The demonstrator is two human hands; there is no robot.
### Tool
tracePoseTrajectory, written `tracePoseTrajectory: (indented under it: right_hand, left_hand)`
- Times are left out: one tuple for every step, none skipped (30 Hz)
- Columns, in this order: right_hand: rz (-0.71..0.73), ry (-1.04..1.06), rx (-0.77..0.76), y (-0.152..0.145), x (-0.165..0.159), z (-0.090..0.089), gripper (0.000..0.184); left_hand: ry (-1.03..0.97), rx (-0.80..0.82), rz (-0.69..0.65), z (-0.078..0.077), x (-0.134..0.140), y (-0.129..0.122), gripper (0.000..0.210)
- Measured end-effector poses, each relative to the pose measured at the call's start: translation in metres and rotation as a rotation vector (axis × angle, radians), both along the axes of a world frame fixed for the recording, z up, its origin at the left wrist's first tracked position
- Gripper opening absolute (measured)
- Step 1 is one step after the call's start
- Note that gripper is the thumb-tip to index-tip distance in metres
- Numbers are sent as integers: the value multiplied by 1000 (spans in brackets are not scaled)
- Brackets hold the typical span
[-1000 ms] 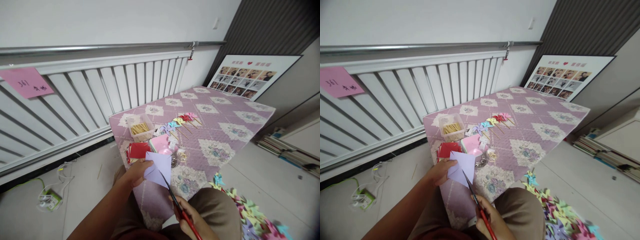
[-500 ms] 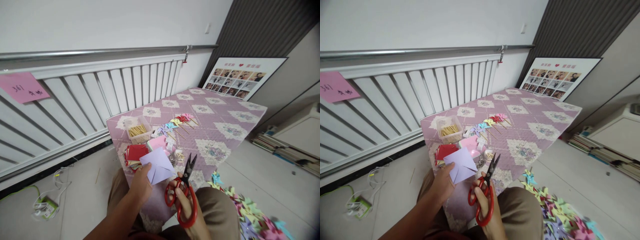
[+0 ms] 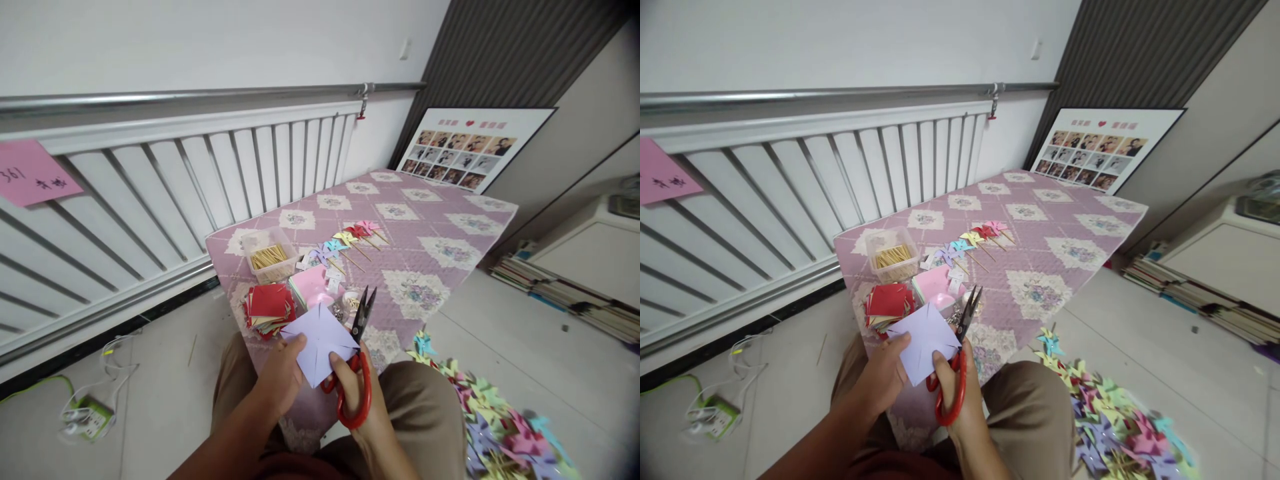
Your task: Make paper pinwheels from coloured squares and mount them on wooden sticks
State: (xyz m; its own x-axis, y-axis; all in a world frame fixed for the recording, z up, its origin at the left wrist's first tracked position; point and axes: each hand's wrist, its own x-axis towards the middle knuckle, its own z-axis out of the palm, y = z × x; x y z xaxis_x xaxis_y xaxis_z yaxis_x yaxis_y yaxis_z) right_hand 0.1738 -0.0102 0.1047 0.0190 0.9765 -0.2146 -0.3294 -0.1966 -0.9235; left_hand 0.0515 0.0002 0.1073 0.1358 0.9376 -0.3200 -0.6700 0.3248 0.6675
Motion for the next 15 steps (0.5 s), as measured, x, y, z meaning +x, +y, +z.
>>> tracePoseTrajectory:
  right_hand:
    - [7,-1,6,0,2,-2,41]
    - [15,0,10,1,3,-3,42]
    - [23,2,13,1,4,-4,43]
    - [36,2,10,1,5,-5,45]
    - [47,3,2,2,5,-5,48]
    - [48,7,-8,2,5,-6,51]
    - [36,16,-18,2,5,-7,54]
    - [12,31,-25,2,4,-7,57]
    - [-17,51,-23,2,4,-8,58]
    - [-41,74,-10,1,5,-9,59]
    - [-55,98,10,0,6,-11,59]
    - [-53,118,33,-1,8,-12,58]
    - [-41,135,55,-4,11,-13,58]
    - [-22,147,71,-7,14,-15,57]
    - [8,155,81,-10,18,-16,55]
  left_hand:
    - [-12,1,-12,0,-3,1,34]
    - [-16,0,-22,0,-5,1,36]
    - [-12,-6,-28,0,-8,2,37]
    - [-3,-17,-36,0,-10,2,39]
    - [6,-30,-46,0,-11,3,40]
    - [14,-41,-50,0,-12,3,42]
    - [14,-50,-45,0,-13,3,44]
    - [11,-57,-25,0,-13,4,45]
    - [5,-61,10,1,-14,4,45]
    - [-1,-63,57,1,-14,5,43]
    - [-5,-72,105,1,-15,6,41]
    - [-8,-83,150,1,-16,8,39]
    - [-12,-92,194,0,-17,9,38]
    - [-17,-97,236,-1,-18,11,37]
    - [-24,-99,276,-3,-19,12,36]
